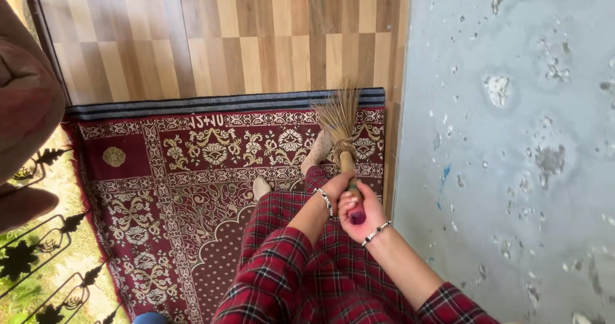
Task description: The recorder uses a traditional broom to sweep debris off a rug and tiled floor on a balcony.
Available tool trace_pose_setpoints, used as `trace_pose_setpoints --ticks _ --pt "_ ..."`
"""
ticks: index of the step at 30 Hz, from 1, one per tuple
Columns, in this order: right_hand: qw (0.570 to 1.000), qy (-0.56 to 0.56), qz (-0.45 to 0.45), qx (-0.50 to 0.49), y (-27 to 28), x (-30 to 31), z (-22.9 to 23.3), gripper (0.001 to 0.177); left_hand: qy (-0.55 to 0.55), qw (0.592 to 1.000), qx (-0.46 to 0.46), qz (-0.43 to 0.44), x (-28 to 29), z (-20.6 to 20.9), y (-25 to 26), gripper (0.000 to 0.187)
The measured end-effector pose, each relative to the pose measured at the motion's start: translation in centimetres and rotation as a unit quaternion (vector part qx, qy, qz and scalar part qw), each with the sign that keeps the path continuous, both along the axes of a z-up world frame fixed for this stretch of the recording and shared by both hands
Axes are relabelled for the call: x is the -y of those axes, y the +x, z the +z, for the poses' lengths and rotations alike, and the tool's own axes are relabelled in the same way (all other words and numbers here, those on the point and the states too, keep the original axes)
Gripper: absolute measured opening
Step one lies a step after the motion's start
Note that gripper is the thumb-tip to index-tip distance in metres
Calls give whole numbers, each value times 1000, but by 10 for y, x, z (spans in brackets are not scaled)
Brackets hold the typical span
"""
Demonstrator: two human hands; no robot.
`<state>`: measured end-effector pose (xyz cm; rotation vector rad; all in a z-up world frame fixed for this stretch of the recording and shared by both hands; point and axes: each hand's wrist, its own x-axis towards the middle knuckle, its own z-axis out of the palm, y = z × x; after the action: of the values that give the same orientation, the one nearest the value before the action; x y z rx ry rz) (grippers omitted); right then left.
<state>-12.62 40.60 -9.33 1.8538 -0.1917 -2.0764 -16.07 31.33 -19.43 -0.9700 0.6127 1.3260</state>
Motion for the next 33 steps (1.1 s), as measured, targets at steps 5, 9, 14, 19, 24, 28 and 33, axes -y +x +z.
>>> trace_pose_setpoints --ticks 5,9,14,19,24,28,33 --pt "996 -5 88 19 -51 66 -41 35 88 993 20 78 86 -121 12 53" --pt "972 -88 217 -38 -116 124 -48 38 -65 965 24 252 159 -49 -54 43" --pt "913 -175 306 -205 -124 40 -103 43 -289 930 -113 195 75 11 -109 45" --pt "912 -73 359 -184 -107 -43 -43 44 -267 945 -146 124 -13 36 -108 39" --pt "964 112 242 13 -74 -85 -42 41 -96 993 -58 -38 -94 -11 -70 46" --pt "954 144 246 95 -74 -53 -118 35 35 999 -3 -14 -70 -110 -39 48" --pt "846 -12 530 -54 -153 39 -143 48 -211 946 78 235 43 -128 -71 55"
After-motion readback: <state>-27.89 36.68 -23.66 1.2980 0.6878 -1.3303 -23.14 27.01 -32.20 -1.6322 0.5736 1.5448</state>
